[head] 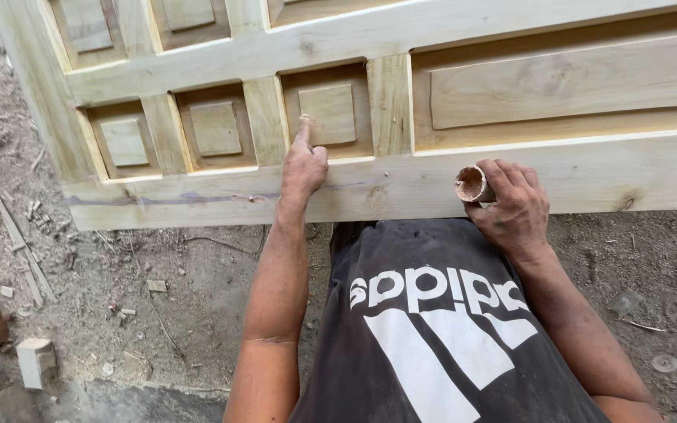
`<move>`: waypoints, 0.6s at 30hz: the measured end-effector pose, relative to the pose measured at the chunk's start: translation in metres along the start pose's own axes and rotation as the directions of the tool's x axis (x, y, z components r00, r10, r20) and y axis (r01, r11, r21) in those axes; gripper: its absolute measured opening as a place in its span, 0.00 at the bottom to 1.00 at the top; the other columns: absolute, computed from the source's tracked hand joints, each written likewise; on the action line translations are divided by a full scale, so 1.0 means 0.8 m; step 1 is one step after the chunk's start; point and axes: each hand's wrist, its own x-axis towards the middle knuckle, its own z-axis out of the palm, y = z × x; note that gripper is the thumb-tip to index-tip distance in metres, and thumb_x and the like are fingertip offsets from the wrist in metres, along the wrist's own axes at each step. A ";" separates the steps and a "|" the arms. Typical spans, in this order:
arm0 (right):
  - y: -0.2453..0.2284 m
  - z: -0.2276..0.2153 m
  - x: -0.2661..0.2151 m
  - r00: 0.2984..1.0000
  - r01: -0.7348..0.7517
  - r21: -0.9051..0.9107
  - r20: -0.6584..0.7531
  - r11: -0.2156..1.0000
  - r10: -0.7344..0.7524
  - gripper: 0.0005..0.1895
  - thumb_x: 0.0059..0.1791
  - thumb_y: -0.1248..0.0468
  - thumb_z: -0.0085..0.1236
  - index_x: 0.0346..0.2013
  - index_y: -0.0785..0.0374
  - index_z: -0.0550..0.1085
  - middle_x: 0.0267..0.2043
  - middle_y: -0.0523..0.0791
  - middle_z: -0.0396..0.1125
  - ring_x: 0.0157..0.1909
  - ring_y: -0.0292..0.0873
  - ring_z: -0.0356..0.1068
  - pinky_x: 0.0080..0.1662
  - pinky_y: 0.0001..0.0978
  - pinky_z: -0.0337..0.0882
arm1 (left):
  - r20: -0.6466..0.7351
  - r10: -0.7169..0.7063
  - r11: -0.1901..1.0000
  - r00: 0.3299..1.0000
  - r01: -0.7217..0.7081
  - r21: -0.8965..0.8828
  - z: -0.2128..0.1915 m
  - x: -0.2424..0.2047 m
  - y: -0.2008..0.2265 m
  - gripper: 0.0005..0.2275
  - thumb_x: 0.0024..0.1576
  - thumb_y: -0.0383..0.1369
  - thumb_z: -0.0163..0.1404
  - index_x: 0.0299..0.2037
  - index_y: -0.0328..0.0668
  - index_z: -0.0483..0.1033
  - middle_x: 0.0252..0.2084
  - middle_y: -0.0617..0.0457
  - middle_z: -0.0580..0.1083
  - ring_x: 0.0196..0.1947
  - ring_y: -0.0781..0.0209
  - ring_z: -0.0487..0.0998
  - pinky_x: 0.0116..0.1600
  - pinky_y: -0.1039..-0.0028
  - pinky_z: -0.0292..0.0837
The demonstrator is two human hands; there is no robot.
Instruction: The person applies wood glue to the edges and recessed panels of a wooden door using a small cylindrical applicator. The person moves along the door, systematically applying glue to various sections.
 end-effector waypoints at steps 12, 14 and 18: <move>0.019 -0.004 -0.008 0.997 0.050 0.026 -0.058 0.998 -0.049 0.30 0.42 0.59 0.73 0.56 0.59 0.74 0.54 0.50 0.73 0.57 0.52 0.72 0.57 0.44 0.74 | 0.352 0.096 0.923 0.931 -0.216 0.318 0.065 -0.058 0.124 0.35 0.57 0.35 0.44 0.77 0.64 0.45 0.45 0.37 0.78 0.46 0.38 0.79 0.57 0.53 0.71; 0.025 -0.005 -0.010 0.996 0.050 0.003 -0.071 0.999 -0.050 0.30 0.42 0.59 0.74 0.56 0.58 0.74 0.54 0.49 0.73 0.56 0.51 0.72 0.58 0.44 0.74 | 0.351 0.103 0.895 0.931 -0.240 0.376 0.073 -0.053 0.141 0.36 0.57 0.34 0.44 0.77 0.65 0.42 0.45 0.39 0.78 0.45 0.38 0.79 0.55 0.53 0.72; 0.029 -0.007 -0.024 0.996 0.018 0.000 -0.088 1.000 -0.018 0.31 0.41 0.57 0.75 0.56 0.57 0.74 0.53 0.49 0.73 0.56 0.52 0.72 0.56 0.43 0.74 | 0.390 0.065 0.823 0.918 -0.270 0.499 0.068 -0.062 0.148 0.36 0.58 0.32 0.43 0.78 0.61 0.41 0.43 0.40 0.79 0.44 0.40 0.80 0.53 0.52 0.73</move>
